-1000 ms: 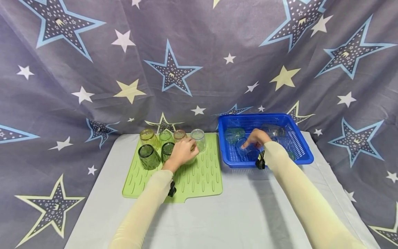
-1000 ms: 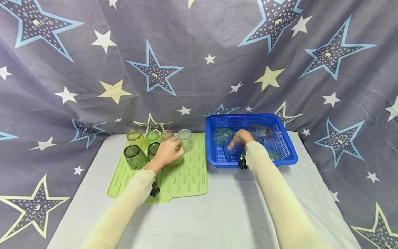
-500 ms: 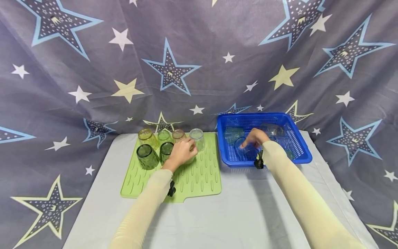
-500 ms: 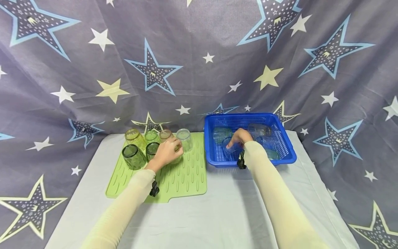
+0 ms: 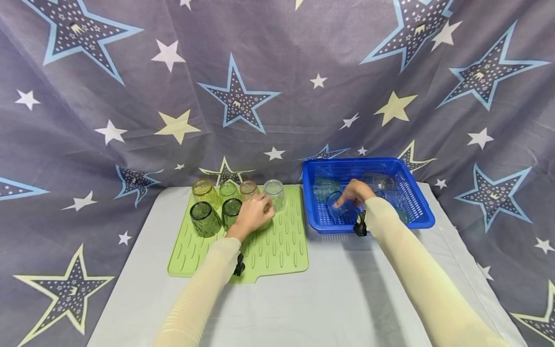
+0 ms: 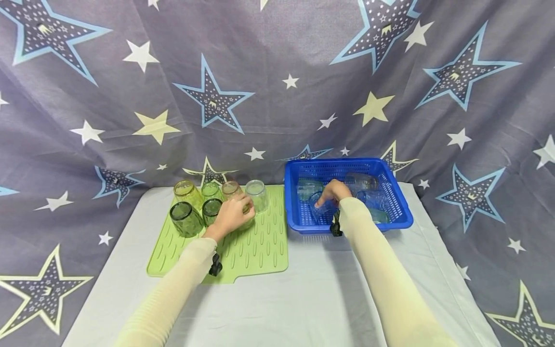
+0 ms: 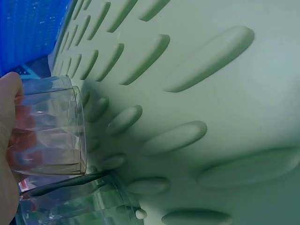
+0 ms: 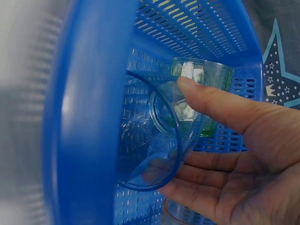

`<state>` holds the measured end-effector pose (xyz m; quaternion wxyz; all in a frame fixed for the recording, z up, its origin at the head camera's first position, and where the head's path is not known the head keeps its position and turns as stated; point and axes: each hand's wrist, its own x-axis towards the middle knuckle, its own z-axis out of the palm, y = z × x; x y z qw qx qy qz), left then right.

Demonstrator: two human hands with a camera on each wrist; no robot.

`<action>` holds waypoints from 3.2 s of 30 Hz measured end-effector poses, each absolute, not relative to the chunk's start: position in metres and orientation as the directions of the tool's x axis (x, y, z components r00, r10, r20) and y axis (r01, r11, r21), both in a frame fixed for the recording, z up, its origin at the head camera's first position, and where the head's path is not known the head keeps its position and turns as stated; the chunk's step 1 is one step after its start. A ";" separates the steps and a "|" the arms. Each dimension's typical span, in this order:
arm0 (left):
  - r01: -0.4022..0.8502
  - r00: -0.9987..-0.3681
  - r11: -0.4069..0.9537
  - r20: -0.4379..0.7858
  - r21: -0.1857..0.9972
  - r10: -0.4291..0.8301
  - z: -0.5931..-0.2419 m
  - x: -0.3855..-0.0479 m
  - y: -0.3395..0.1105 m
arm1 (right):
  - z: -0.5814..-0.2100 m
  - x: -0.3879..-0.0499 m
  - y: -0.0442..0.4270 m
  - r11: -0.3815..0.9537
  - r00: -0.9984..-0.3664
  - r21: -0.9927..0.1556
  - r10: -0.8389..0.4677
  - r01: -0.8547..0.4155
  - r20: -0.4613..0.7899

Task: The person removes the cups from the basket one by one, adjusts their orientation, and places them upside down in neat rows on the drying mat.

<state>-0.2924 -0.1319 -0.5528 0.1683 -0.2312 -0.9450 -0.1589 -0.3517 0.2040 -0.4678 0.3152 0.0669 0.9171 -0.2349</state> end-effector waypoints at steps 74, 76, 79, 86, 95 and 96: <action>0.408 -0.819 0.913 0.437 -0.012 0.372 -0.579 -0.285 -0.125 | -0.462 -0.353 0.208 0.889 -0.711 -0.383 -0.099 0.251 -0.696; 0.406 -0.824 0.914 0.428 -0.008 0.370 -0.578 -0.285 -0.125 | -0.463 -0.353 0.211 0.888 -0.707 -0.386 -0.106 0.248 -0.699; 0.400 -0.830 0.917 0.421 -0.009 0.366 -0.578 -0.285 -0.125 | -0.463 -0.352 0.215 0.882 -0.702 -0.400 -0.120 0.250 -0.702; 0.400 -0.823 0.916 0.432 -0.018 0.368 -0.578 -0.285 -0.126 | -0.463 -0.348 0.226 0.834 -0.727 -0.492 -0.174 0.250 -0.665; 0.388 -0.836 0.921 0.416 -0.013 0.358 -0.575 -0.286 -0.127 | -0.462 -0.347 0.243 0.750 -0.714 -0.617 -0.296 0.237 -0.634; 0.387 -0.839 0.922 0.409 -0.011 0.357 -0.575 -0.286 -0.127 | -0.462 -0.347 0.245 0.743 -0.716 -0.626 -0.302 0.237 -0.629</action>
